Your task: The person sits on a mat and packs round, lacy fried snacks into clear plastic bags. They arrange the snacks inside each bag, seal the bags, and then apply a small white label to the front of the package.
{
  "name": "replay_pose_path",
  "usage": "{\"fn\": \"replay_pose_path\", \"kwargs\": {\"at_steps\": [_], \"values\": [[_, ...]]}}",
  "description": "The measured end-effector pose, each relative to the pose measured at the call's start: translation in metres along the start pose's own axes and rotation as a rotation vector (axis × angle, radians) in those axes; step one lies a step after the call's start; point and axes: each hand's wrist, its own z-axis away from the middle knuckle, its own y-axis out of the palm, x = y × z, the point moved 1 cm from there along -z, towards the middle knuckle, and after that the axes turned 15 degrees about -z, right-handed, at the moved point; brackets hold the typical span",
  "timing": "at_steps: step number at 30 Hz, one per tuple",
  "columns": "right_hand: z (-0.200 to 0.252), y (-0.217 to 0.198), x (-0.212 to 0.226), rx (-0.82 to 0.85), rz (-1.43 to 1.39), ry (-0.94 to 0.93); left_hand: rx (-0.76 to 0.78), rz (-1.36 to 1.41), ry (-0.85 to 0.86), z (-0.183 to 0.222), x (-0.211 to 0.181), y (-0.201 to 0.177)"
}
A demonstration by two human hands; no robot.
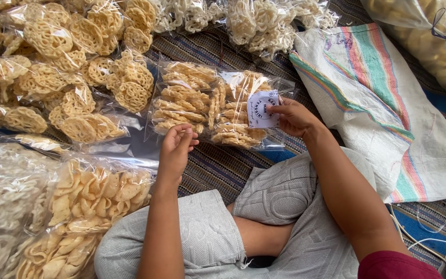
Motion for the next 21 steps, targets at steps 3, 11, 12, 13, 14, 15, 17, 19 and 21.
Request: {"fn": "replay_pose_path", "kwargs": {"at_steps": [3, 11, 12, 13, 14, 15, 17, 19, 21], "values": [[0.004, 0.002, 0.002, -0.049, 0.122, -0.02, -0.019, -0.251, -0.018, 0.0, 0.0, -0.001], [0.015, 0.016, 0.003, -0.02, -0.009, 0.119, 0.078, -0.558, -0.083, 0.005, -0.01, 0.004], [0.01, 0.01, 0.003, -0.019, -0.008, 0.12, 0.077, -0.558, -0.083, 0.005, -0.01, 0.004], [0.005, 0.005, 0.003, 0.026, -0.033, 0.153, 0.084, -0.574, -0.084, 0.005, -0.01, 0.004], [0.001, -0.001, 0.002, 0.072, -0.058, 0.186, 0.091, -0.59, -0.085, 0.005, -0.01, 0.004], [-0.005, -0.008, -0.001, 0.071, -0.06, 0.185, 0.093, -0.592, -0.085, 0.005, -0.01, 0.004], [-0.016, -0.02, -0.007, 0.128, -0.134, 0.215, 0.114, -0.591, -0.08, 0.006, -0.009, 0.005], [-0.013, -0.017, -0.008, 0.122, -0.167, 0.209, 0.129, -0.598, -0.087, 0.011, -0.02, 0.007], [-0.013, -0.015, -0.012, 0.119, -0.198, 0.203, 0.142, -0.604, -0.095, 0.014, -0.027, 0.008]]}}
